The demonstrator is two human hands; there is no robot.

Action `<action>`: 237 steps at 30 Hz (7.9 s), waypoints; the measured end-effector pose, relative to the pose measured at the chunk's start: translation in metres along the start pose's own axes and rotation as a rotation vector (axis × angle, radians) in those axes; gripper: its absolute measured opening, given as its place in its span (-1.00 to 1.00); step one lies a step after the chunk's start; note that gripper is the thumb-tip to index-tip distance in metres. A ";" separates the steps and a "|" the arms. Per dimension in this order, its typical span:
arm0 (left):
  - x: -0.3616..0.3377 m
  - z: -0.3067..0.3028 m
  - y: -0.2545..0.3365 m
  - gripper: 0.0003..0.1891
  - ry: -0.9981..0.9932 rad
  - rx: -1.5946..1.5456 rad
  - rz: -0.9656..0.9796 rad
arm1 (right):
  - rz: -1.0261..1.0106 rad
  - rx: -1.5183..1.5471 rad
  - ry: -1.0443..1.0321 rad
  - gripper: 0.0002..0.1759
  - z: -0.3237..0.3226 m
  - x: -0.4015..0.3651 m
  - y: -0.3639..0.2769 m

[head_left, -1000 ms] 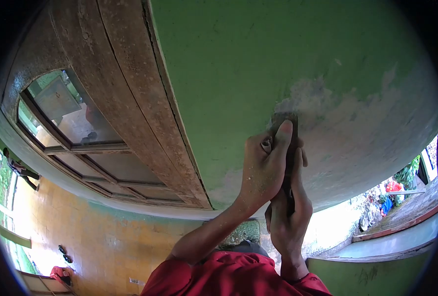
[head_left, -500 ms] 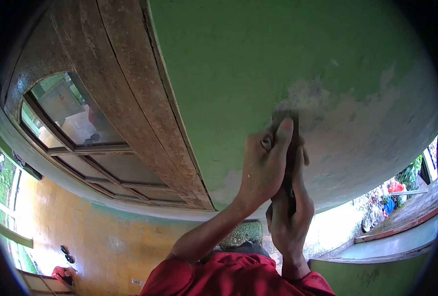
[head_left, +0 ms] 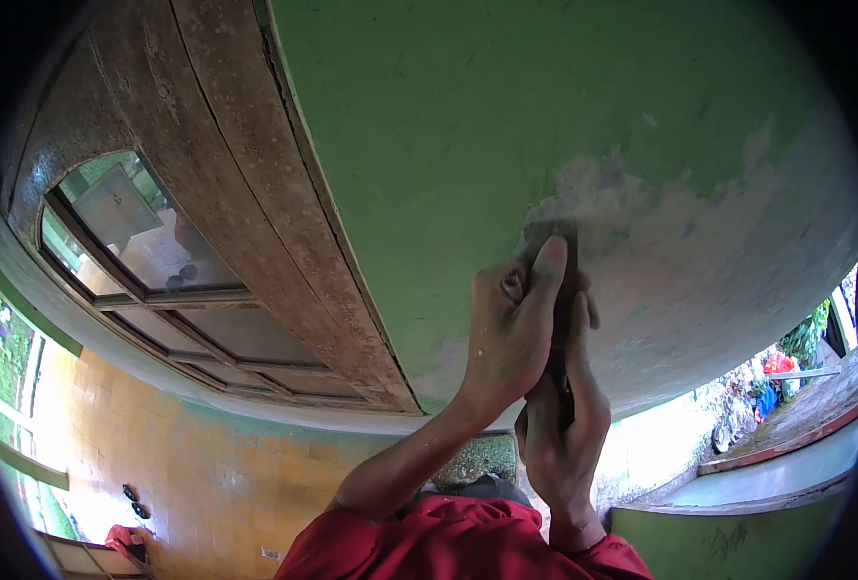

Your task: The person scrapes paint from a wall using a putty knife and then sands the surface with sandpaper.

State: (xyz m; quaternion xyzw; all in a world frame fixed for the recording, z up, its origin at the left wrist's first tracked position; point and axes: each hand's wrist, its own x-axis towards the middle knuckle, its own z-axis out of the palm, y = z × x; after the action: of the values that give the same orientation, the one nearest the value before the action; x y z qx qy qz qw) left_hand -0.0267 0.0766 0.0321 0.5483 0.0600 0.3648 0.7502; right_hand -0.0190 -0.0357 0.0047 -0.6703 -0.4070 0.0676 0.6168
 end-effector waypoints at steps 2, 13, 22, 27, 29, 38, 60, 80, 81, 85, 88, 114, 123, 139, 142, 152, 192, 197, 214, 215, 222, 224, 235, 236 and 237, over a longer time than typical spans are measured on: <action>0.003 0.001 0.004 -0.50 0.027 0.006 0.003 | -0.012 -0.031 -0.005 -0.24 0.000 0.003 0.000; 0.004 0.003 0.002 -0.53 0.019 -0.036 -0.003 | 0.010 0.067 0.007 -0.27 0.001 0.003 -0.001; 0.006 0.002 0.004 -0.52 -0.006 0.024 0.037 | -0.011 0.000 0.021 -0.26 0.000 0.006 -0.005; 0.004 0.001 -0.004 -0.52 -0.013 0.039 0.046 | -0.015 0.026 0.088 -0.30 0.003 0.001 -0.008; 0.010 0.004 0.000 -0.52 -0.017 0.076 0.084 | -0.066 0.007 0.120 -0.30 0.003 0.007 -0.006; 0.011 0.007 0.005 -0.55 0.008 0.103 0.102 | -0.064 0.036 0.094 -0.28 -0.001 0.011 -0.006; 0.008 0.005 0.008 -0.52 -0.001 -0.037 0.035 | -0.054 0.011 -0.005 -0.29 -0.004 0.009 -0.008; 0.007 0.002 0.005 -0.53 0.000 0.034 0.035 | 0.050 0.055 -0.030 -0.20 -0.009 0.011 -0.013; 0.008 0.005 0.007 -0.53 0.004 -0.003 0.017 | 0.042 0.074 -0.021 -0.20 -0.010 0.010 -0.020; 0.007 0.004 0.004 -0.53 0.020 0.047 0.029 | 0.010 0.049 -0.003 -0.21 -0.009 0.012 -0.015; 0.017 0.011 0.017 -0.55 0.007 0.053 0.068 | 0.133 0.143 -0.060 -0.22 -0.014 0.009 -0.022; 0.011 0.014 0.007 -0.53 0.004 -0.105 0.003 | -0.101 -0.086 -0.016 -0.30 -0.016 0.011 -0.007; 0.014 0.009 0.004 -0.49 -0.037 -0.042 0.041 | -0.036 -0.025 -0.018 -0.31 -0.016 0.013 -0.018; 0.011 0.002 0.009 -0.51 -0.011 -0.057 0.007 | -0.019 -0.033 -0.005 -0.33 -0.005 0.015 -0.021; 0.004 0.001 0.012 -0.51 -0.008 -0.052 -0.002 | -0.066 -0.144 -0.003 -0.33 -0.001 0.007 -0.013; 0.000 -0.006 0.001 -0.50 -0.020 -0.034 -0.042 | -0.032 -0.122 0.007 -0.36 0.001 0.002 -0.005; -0.003 -0.012 -0.010 -0.53 0.004 0.011 -0.056 | 0.009 -0.047 0.066 -0.26 0.014 -0.007 0.015; -0.007 -0.012 -0.013 -0.54 0.011 -0.064 -0.107 | 0.073 -0.047 0.027 -0.28 0.011 -0.012 0.015; -0.008 -0.008 -0.009 -0.51 0.048 0.000 -0.101 | 0.004 -0.051 0.037 -0.27 0.009 -0.005 0.015; -0.006 -0.009 -0.011 -0.50 0.059 0.007 -0.085 | -0.005 -0.050 0.041 -0.27 0.010 -0.004 0.018; 0.002 -0.009 -0.001 -0.51 -0.011 0.021 -0.027 | -0.016 0.023 0.042 -0.28 0.010 0.001 0.011; -0.005 -0.010 -0.015 -0.52 0.044 0.018 -0.025 | 0.010 -0.064 0.040 -0.29 0.010 -0.006 0.016; -0.001 -0.009 -0.002 -0.52 0.013 0.034 -0.056 | 0.096 0.045 0.016 -0.28 0.006 0.002 -0.002; 0.000 -0.008 0.005 -0.52 0.000 0.026 -0.075 | 0.142 0.087 0.011 -0.28 0.005 0.002 -0.007; 0.004 -0.006 0.009 -0.52 -0.015 0.019 -0.071 | 0.139 0.087 0.011 -0.28 0.006 0.000 -0.005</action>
State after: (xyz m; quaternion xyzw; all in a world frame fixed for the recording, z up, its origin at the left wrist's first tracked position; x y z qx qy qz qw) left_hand -0.0314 0.0855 0.0391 0.5558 0.0770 0.3332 0.7577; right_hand -0.0244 -0.0318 0.0075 -0.6697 -0.3530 0.1242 0.6414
